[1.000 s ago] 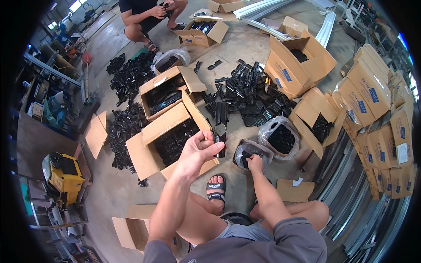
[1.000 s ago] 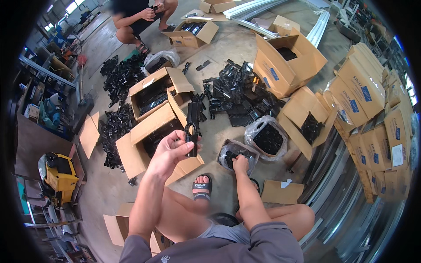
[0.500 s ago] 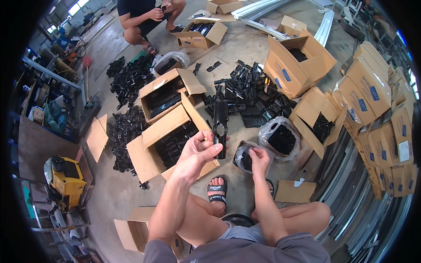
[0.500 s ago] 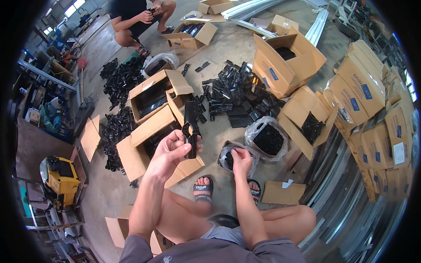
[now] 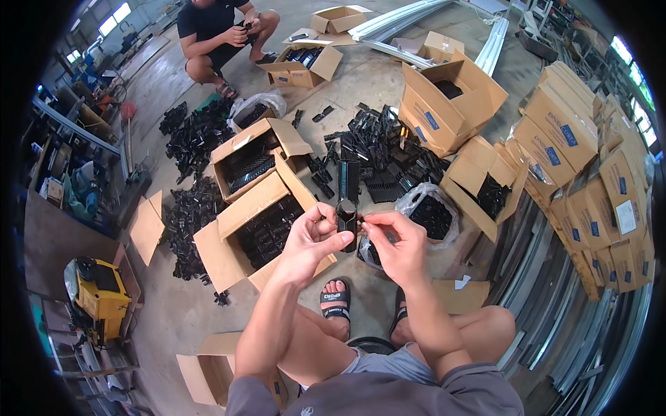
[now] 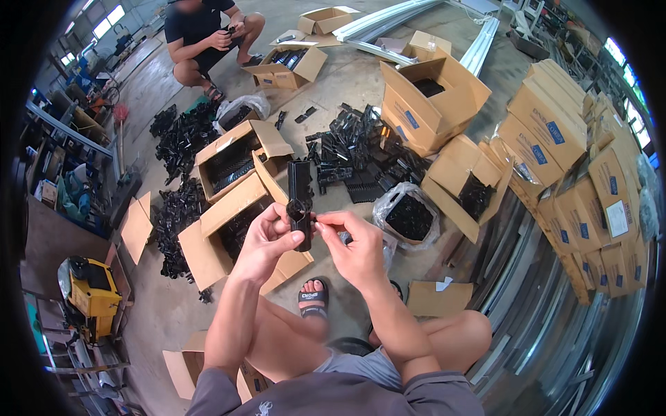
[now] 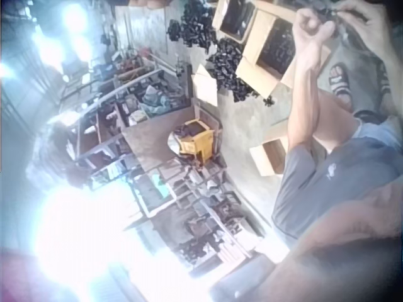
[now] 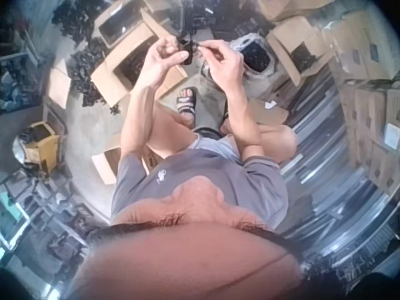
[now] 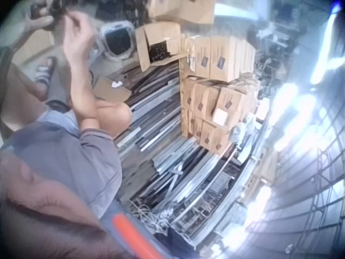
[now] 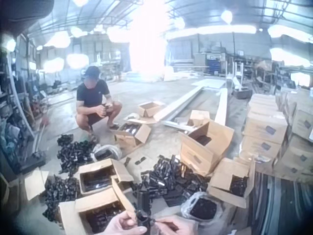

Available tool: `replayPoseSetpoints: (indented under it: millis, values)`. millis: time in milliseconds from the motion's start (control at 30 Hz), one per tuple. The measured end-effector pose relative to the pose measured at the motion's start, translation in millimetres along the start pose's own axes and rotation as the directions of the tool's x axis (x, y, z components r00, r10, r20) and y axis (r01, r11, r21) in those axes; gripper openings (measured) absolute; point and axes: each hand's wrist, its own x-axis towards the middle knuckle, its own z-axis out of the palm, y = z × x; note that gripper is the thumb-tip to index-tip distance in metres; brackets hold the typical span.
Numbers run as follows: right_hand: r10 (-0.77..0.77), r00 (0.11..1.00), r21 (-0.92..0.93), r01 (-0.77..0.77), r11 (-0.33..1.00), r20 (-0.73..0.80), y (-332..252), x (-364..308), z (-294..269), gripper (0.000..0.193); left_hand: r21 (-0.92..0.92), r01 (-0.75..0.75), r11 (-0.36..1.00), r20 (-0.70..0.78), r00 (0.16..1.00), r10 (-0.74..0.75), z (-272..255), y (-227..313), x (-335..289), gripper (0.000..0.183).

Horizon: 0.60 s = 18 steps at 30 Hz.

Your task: The person picks up and handles several black mechanical parts one at a time, turning them over by hand to check their condition before placing them into different boxes or bags on the floor.

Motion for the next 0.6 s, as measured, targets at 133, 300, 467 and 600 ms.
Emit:
replayPoseSetpoints:
  millis: [133, 300, 467, 600]
  values:
    - [-0.048, 0.991, 0.052, 0.055, 0.997, -0.127, -2.9, -9.1, 8.7, 0.008, -0.032, -0.030, 0.999, 0.002, 1.000, 0.030, 5.9, 0.1, -3.9, 0.031]
    - [0.003, 0.986, 0.096, 0.013, 0.995, -0.168, -5.6, -15.6, 18.5, 0.010, -0.006, -0.076, 0.997, -0.025, 0.997, 0.075, 13.9, 2.1, -4.9, 0.031]
    - [0.131, 0.980, 0.314, -0.079, 0.946, -0.150, -6.4, -18.9, 21.8, 0.011, -0.007, -0.091, 0.996, 0.007, 0.996, 0.091, 12.9, -0.6, -5.5, 0.030]
    - [0.137, 0.982, 0.319, -0.089, 0.944, -0.131, -8.6, -20.7, 21.2, 0.012, 0.011, -0.087, 0.996, 0.020, 0.996, 0.086, 9.9, -1.1, -7.3, 0.031]
